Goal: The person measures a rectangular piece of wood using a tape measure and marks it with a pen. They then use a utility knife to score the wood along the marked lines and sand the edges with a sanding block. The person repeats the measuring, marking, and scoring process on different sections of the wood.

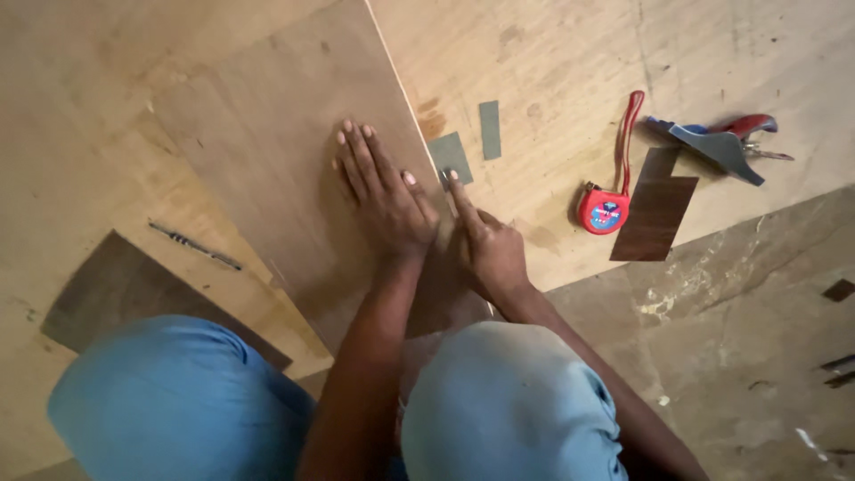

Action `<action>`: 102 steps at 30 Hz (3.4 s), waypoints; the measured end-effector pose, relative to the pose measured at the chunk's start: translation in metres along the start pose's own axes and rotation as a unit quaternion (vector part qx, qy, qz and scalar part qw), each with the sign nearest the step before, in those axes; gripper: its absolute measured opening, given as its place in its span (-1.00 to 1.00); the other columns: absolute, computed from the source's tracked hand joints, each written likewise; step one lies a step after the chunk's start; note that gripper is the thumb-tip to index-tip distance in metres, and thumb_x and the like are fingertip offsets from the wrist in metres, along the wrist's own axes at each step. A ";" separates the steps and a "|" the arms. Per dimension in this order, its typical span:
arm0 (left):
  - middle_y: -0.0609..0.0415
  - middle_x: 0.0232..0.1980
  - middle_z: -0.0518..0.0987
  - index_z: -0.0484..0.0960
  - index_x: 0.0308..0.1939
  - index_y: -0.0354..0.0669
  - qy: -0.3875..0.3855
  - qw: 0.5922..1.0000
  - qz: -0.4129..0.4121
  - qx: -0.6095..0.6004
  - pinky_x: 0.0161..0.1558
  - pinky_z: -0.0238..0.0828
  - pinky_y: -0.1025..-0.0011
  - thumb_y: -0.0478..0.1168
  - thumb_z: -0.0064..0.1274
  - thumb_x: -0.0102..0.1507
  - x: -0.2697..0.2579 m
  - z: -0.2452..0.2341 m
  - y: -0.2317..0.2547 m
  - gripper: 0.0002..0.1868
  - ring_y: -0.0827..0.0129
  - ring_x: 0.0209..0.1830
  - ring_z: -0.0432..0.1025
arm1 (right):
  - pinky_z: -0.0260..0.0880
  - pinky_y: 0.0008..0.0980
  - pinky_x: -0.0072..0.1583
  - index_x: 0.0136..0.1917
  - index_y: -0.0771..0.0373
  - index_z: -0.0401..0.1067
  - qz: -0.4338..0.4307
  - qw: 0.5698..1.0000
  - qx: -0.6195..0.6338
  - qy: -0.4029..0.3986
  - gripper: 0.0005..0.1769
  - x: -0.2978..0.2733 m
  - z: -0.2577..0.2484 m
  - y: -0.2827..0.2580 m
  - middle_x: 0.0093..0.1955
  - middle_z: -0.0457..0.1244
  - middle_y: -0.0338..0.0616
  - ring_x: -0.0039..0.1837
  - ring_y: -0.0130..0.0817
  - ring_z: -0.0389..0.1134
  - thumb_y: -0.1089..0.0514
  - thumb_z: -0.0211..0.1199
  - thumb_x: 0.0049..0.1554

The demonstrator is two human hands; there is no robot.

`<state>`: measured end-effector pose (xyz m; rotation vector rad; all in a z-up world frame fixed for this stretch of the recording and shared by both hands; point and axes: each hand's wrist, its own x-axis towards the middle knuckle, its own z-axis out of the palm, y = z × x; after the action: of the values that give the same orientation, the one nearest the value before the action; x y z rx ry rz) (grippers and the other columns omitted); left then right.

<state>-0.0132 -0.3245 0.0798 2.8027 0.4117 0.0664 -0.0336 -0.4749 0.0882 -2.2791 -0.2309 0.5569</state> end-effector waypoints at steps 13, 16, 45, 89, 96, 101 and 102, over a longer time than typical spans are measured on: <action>-0.32 0.69 -0.02 -0.01 0.61 -0.46 -0.006 1.000 -0.007 0.006 0.69 -0.30 -0.13 -0.15 -0.36 0.42 -0.001 0.003 0.000 -0.29 -0.19 0.74 -0.15 | 0.43 0.00 -0.16 0.66 -0.04 0.02 0.003 1.000 0.005 -0.028 -0.14 -0.001 0.014 0.013 -0.12 0.37 0.14 -0.22 0.14 0.40 0.32 0.13 0.16; -0.33 0.68 -0.03 -0.01 0.60 -0.46 -0.011 1.000 -0.009 -0.007 0.68 -0.31 -0.13 -0.13 -0.34 0.40 -0.001 0.001 -0.001 -0.27 -0.19 0.73 -0.15 | 0.43 0.00 -0.15 0.67 -0.04 0.00 -0.010 1.000 0.004 -0.026 -0.13 0.000 0.013 0.012 -0.08 0.37 0.15 -0.21 0.16 0.40 0.32 0.12 0.15; -0.33 0.70 -0.07 -0.04 0.62 -0.45 -0.040 0.998 -0.029 -0.048 0.71 -0.35 -0.13 -0.16 -0.27 0.40 -0.008 -0.003 -0.004 -0.25 -0.23 0.75 -0.18 | 0.43 -0.13 -0.10 0.63 0.17 0.08 -0.016 0.994 0.112 -0.010 -0.26 0.002 -0.012 0.006 -0.24 0.33 0.08 -0.24 -0.01 0.40 0.39 0.04 0.20; -0.25 0.71 -0.05 -0.05 0.64 -0.38 -0.015 0.999 -0.024 -0.035 0.73 -0.30 -0.10 -0.17 -0.28 0.41 -0.008 0.002 -0.007 -0.26 -0.15 0.76 -0.15 | 0.41 -0.08 -0.11 0.66 0.11 0.04 -0.083 0.994 0.068 -0.001 -0.11 0.006 0.003 0.006 -0.22 0.31 0.16 -0.21 0.12 0.38 0.41 0.10 0.09; -0.24 0.70 -0.02 -0.02 0.63 -0.38 0.000 1.000 -0.017 -0.019 0.72 -0.27 -0.11 -0.14 -0.33 0.42 -0.003 0.003 -0.005 -0.29 -0.13 0.75 -0.12 | 0.40 -0.04 -0.10 0.66 0.15 0.05 -0.080 0.996 0.046 -0.017 -0.14 0.008 0.002 0.006 -0.21 0.32 0.21 -0.19 0.16 0.38 0.41 0.12 0.12; -0.25 0.70 -0.02 -0.01 0.63 -0.38 -0.005 1.000 -0.018 -0.016 0.73 -0.23 -0.12 -0.15 -0.36 0.44 -0.003 0.002 -0.005 -0.30 -0.13 0.75 -0.11 | 0.42 -0.06 -0.08 0.65 0.17 0.05 -0.064 0.995 0.073 -0.026 -0.13 0.005 -0.003 0.002 -0.18 0.33 0.23 -0.18 0.16 0.40 0.42 0.09 0.09; -0.26 0.70 -0.02 -0.01 0.63 -0.39 -0.005 1.000 -0.017 -0.014 0.72 -0.24 -0.13 -0.14 -0.36 0.44 -0.002 0.003 -0.005 -0.30 -0.15 0.75 -0.11 | 0.42 -0.06 -0.08 0.65 0.18 0.04 -0.066 0.995 0.076 -0.030 -0.12 0.004 -0.004 0.001 -0.17 0.33 0.24 -0.17 0.17 0.40 0.43 0.08 0.08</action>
<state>-0.0162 -0.3217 0.0751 2.7660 0.4535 0.0501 -0.0279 -0.4768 0.0886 -2.0860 -0.3537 0.5546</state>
